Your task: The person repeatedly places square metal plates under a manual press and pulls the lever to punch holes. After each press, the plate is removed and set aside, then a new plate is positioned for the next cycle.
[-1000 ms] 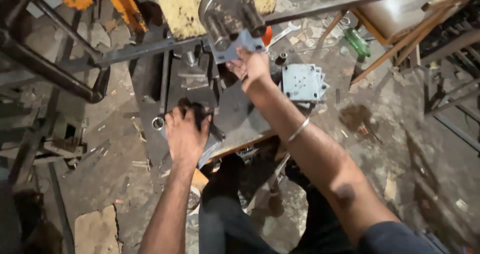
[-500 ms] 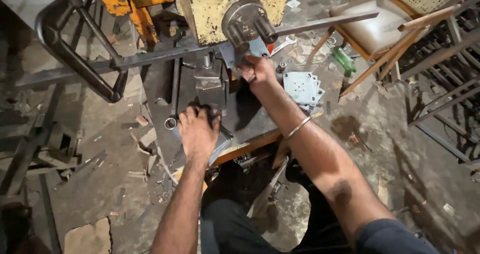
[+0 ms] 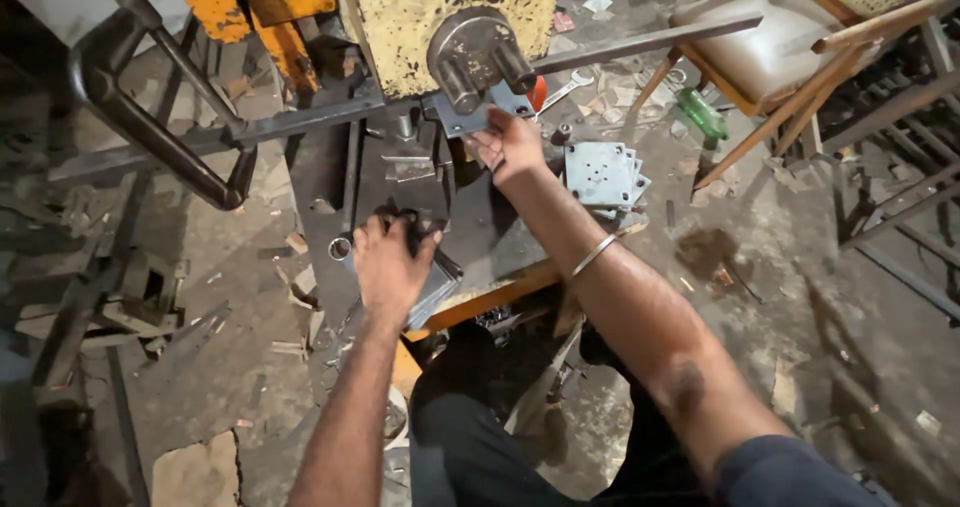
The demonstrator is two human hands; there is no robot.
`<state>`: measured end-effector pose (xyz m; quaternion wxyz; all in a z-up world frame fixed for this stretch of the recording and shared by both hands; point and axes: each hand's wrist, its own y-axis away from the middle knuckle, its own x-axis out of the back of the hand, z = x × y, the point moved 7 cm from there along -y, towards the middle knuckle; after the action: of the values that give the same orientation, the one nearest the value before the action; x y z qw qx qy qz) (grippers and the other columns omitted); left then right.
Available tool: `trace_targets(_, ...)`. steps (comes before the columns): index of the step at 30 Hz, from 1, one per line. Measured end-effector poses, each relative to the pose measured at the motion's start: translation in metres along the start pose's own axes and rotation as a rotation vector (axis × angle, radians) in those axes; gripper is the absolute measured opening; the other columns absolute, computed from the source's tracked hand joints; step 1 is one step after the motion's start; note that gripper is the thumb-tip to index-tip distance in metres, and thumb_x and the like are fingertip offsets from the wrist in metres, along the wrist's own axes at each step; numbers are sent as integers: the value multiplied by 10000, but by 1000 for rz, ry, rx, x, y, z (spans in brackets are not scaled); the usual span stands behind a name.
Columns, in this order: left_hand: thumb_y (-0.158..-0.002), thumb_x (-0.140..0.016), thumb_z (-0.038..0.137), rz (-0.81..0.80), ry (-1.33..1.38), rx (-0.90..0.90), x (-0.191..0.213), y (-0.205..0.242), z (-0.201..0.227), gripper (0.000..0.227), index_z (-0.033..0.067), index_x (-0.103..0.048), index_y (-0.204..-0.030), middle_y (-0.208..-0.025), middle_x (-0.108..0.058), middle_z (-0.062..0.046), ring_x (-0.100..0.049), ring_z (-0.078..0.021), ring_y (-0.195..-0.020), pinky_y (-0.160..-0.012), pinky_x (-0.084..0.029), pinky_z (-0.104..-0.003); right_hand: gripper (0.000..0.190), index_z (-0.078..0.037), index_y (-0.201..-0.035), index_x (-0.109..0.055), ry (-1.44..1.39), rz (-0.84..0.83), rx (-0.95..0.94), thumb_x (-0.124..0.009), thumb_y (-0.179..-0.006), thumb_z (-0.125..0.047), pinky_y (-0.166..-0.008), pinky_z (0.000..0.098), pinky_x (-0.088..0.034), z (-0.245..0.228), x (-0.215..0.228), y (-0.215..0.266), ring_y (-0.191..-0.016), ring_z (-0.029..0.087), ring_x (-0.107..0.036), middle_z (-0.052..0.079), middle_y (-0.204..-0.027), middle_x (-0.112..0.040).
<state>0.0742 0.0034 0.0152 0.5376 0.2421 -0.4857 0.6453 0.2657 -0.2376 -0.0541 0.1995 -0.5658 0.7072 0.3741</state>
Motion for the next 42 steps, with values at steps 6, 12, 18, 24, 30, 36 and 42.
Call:
trace_targets(6,-647,-821,711,-322,-97,-163,35,12,15,1141,144,-381,-1535,-1586,-285,-301,-267,-475,-1443,-1161,-171,-593,124,-89,-1020,-629,52,-49,83,-574,-947,-173,-495,304,-540,-5,-8,5,-689,255,-735,78,-847,-718)
trace_targets(12,-592,-850,700,-494,-234,-158,22,26,-3,1291,158,-238,-1592,-1623,-222,-256,-226,-445,-1495,-1216,-161,-551,111,-64,-1002,-597,53,-23,140,-656,-911,-90,-643,387,-614,-8,3,23,-744,242,-663,85,-924,-646)
trace_targets(18,-537,-911,583,-355,-80,-187,43,28,12,1244,132,-334,-1544,-1570,-358,-235,-346,-484,-1398,-1152,-294,-545,186,-108,-856,-576,223,107,107,-706,-942,-209,-428,299,-342,-77,79,116,-505,155,-446,-1,-635,-465)
trace_targets(24,-548,-935,504,-304,-47,-83,46,29,19,1234,134,-347,-1568,-1460,-444,-270,-435,-474,-1332,-1132,-371,-531,163,-63,-896,-657,528,147,309,-690,-954,-211,-431,310,-362,-168,148,135,-493,138,-467,2,-685,-561)
trace_targets(30,-536,-960,472,-131,159,-206,70,34,51,1242,54,-355,-1537,-1467,-436,-289,-437,-466,-1327,-1124,-360,-554,444,-80,-820,-764,2019,475,796,-825,-762,-517,-527,510,-510,-199,125,136,-693,375,-677,184,-766,-701)
trace_targets(36,-521,-984,436,-101,235,-395,96,40,101,1246,31,-353,-1516,-1501,-400,-280,-376,-479,-1385,-1168,-303,-557,498,-64,-1116,-739,1537,-100,305,-723,-911,-517,-746,440,-575,-119,45,207,-901,316,-717,151,-1005,-765)
trace_targets(42,-508,-949,404,-187,8,-774,88,43,154,1161,53,-415,-1478,-1539,-374,-241,-363,-415,-1435,-1196,-266,-550,317,19,-1239,-664,849,-470,19,-721,-952,-102,-809,334,-580,-16,33,245,-960,166,-683,96,-1116,-718)
